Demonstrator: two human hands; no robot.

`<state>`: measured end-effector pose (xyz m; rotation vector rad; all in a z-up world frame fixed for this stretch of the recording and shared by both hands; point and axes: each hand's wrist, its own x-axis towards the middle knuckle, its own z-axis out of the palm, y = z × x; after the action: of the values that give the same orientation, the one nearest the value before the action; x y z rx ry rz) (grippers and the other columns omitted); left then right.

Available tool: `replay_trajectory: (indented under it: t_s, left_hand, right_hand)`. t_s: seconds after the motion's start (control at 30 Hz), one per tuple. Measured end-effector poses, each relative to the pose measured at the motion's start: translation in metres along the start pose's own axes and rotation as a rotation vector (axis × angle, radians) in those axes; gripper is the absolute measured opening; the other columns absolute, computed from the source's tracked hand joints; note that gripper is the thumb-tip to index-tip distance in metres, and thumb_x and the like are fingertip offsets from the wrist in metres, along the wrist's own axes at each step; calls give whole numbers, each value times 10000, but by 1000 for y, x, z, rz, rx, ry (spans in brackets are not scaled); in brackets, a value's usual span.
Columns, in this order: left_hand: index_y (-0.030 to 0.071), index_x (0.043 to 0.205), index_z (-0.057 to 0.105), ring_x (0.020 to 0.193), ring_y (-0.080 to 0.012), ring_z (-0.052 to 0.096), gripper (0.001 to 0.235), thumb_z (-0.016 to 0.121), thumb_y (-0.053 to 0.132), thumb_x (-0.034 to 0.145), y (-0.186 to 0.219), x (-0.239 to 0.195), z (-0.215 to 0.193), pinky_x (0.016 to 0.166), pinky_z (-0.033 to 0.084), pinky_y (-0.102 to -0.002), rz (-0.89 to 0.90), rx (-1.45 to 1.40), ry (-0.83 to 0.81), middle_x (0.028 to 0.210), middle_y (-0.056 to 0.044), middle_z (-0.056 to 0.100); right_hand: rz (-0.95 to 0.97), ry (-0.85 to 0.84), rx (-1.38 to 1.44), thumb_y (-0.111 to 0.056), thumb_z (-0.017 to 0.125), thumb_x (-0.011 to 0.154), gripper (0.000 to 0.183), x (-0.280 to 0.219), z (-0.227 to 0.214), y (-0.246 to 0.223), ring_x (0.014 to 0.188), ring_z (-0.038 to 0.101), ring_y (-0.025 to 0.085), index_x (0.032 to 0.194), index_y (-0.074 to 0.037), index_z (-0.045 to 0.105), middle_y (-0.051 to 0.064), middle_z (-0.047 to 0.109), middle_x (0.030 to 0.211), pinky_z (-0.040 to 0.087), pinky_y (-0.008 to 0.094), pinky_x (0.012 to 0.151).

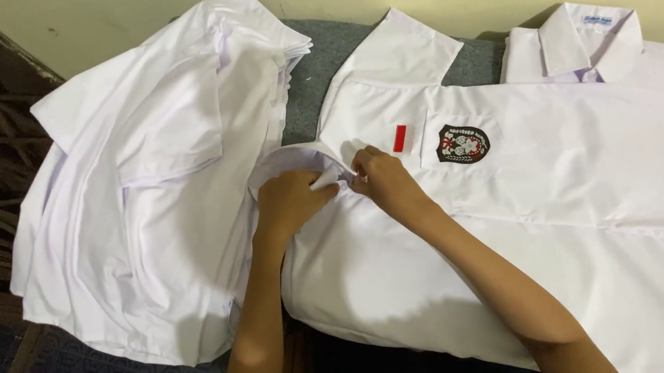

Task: The person folds a white short-sleeved shirt with a school emblem on a flat surface. They smooth the fabric, fold the sleeves inward, and fold the shirt in half, then place it on a stack of similar shirts.

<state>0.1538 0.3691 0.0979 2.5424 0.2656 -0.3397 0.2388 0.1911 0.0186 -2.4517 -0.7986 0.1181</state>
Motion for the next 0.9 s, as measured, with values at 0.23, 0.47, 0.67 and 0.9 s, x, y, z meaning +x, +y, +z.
replay_trajectory:
  t_s: [0.23,0.47,0.67,0.9]
  left_hand:
    - [161,908,784,673,-261,721,426,683,566,826,-9,16,14,689,529,-357,19,-61,44,690,-40,706]
    - [69,1092,780,905,-330,746,572,646,569,848,4,4,-3,823,551,-436,-16,-52,-24,894,-135,760]
    - [59,1045,784,895,-340,745,555,645,557,844,-1,10,4,802,554,-446,-6,-30,11,874,-136,754]
    - [78,1060,792,952,-338,743,547,655,543,806,3,10,2,797,554,-428,-100,-34,-9,901,-115,762]
  right_hand:
    - [44,-5,-63,-133,730,908,177,6,20,18,781,742,323,989,23,713,159,685,828,624,390,691]
    - [269,-374,286,-361,562,965,473,3,-15,0,1128,633,451,1200,42,637,258,646,1116,513,513,957]
    - [386,-341,416,-381,633,860,463,-2,-26,-8,1206,610,443,1148,-26,704,248,688,1163,466,485,1034]
    - [320,-243,407,-344,691,840,313,3,-7,11,946,674,380,889,-39,745,171,696,900,502,434,859]
